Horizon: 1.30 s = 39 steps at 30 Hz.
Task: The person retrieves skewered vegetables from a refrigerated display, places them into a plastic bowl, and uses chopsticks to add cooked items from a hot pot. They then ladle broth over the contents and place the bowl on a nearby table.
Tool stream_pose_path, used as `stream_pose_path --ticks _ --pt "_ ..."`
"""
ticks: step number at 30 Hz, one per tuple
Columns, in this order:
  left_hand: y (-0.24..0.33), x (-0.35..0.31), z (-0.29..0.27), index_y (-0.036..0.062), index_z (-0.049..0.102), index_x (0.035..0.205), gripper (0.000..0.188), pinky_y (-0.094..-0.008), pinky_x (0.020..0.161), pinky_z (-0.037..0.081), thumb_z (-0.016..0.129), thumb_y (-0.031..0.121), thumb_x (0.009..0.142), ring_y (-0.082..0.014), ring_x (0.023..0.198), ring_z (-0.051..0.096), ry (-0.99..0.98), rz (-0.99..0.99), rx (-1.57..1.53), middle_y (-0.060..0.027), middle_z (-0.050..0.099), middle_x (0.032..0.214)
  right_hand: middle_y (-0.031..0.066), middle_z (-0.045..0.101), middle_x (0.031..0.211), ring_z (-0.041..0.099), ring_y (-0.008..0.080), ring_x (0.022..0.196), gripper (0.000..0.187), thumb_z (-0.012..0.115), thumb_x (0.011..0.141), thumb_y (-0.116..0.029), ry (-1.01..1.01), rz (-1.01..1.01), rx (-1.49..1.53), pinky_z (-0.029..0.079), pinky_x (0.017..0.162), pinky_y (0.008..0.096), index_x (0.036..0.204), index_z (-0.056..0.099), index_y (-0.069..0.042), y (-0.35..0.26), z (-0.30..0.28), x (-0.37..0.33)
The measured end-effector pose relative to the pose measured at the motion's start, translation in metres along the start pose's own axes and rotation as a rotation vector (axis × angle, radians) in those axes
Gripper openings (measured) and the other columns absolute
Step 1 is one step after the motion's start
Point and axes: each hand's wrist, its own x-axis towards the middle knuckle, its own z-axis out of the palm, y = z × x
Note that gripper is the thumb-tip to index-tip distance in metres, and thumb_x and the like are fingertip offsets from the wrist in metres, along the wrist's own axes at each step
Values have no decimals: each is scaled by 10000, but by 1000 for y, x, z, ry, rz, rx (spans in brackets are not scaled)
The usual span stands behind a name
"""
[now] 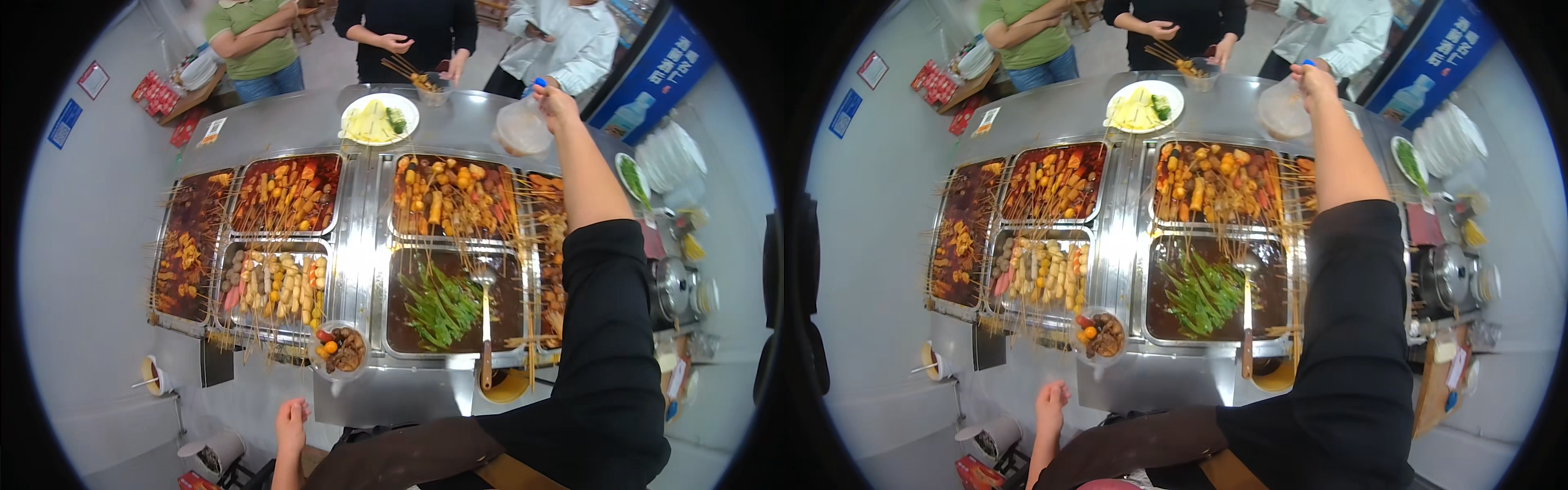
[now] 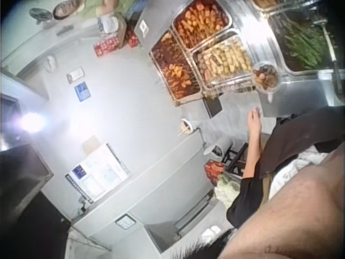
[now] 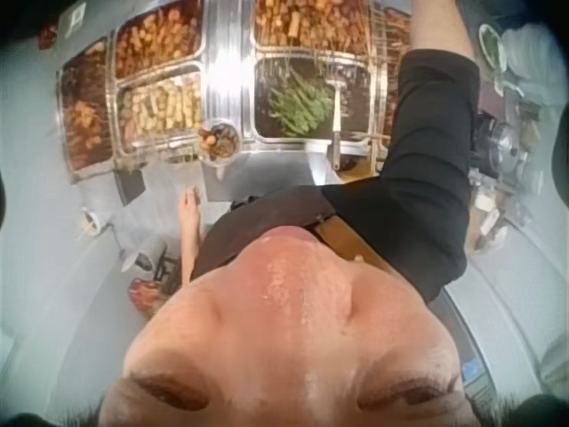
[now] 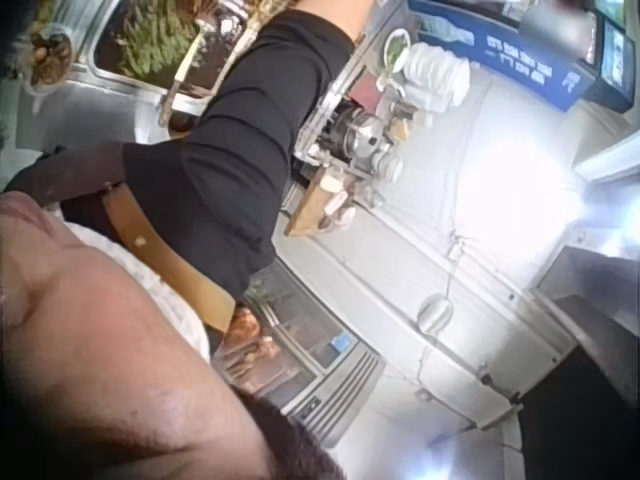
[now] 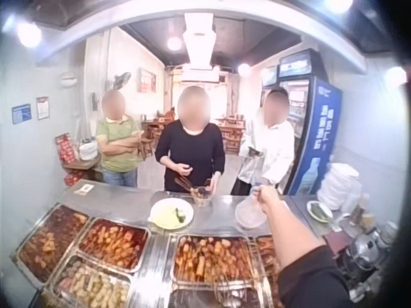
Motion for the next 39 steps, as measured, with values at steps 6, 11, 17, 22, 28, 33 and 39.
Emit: stream_pose_path --ticks 6,11,17,22,28,33,39 --pt "-30 -50 -5 -13 635 1120 247 -254 722 533 524 193 1040 -129 818 651 140 -202 106 -69 683 975 60 713 905 555 132 712 208 603 829 -124 -45 -97 44 406 693 294 954 726 -13 72 -5 120" --pt "-20 -68 25 -5 633 1138 250 -243 726 519 518 195 1043 -125 830 656 178 -342 64 -66 687 975 18 595 842 512 125 785 218 591 859 -138 -64 -28 -54 403 788 263 1004 699 -15 122 -8 145" --pt "-9 -66 37 -1 632 1152 249 -250 745 513 519 190 1041 -130 854 656 96 -308 139 -68 687 998 201 686 1180 640 305 1141 484 597 836 -378 65 -165 -1115 473 980 401 1196 684 -68 91 -19 116" --pt "-17 -62 26 -4 633 1157 258 -265 747 520 508 189 1041 -135 857 659 18 -244 178 -80 689 1034 177 626 1317 586 345 1233 563 591 845 -410 43 -274 -1067 451 1048 423 1364 584 -194 53 -28 39" --pt "-32 -48 7 -7 635 1166 280 -282 773 532 509 206 1036 -143 867 663 -112 -131 170 -94 690 1046 182 658 1255 617 331 1185 569 623 864 -394 -13 -386 -1002 469 1016 407 1328 581 -67 20 -53 -89" --pt "-38 -29 -10 -2 642 1160 278 -286 811 533 514 211 1036 -144 888 658 -267 51 162 -92 687 1048 161 693 1165 659 283 1089 491 639 903 -332 -112 -466 -826 505 953 374 1284 598 -25 9 -79 -265" --pt "-45 -13 1 -3 644 1159 276 -285 819 526 517 210 1037 -135 892 646 -483 197 146 -85 691 1018 106 685 1130 638 164 1035 333 651 952 -188 -204 -179 -478 511 925 323 1232 622 -10 117 -145 -549"
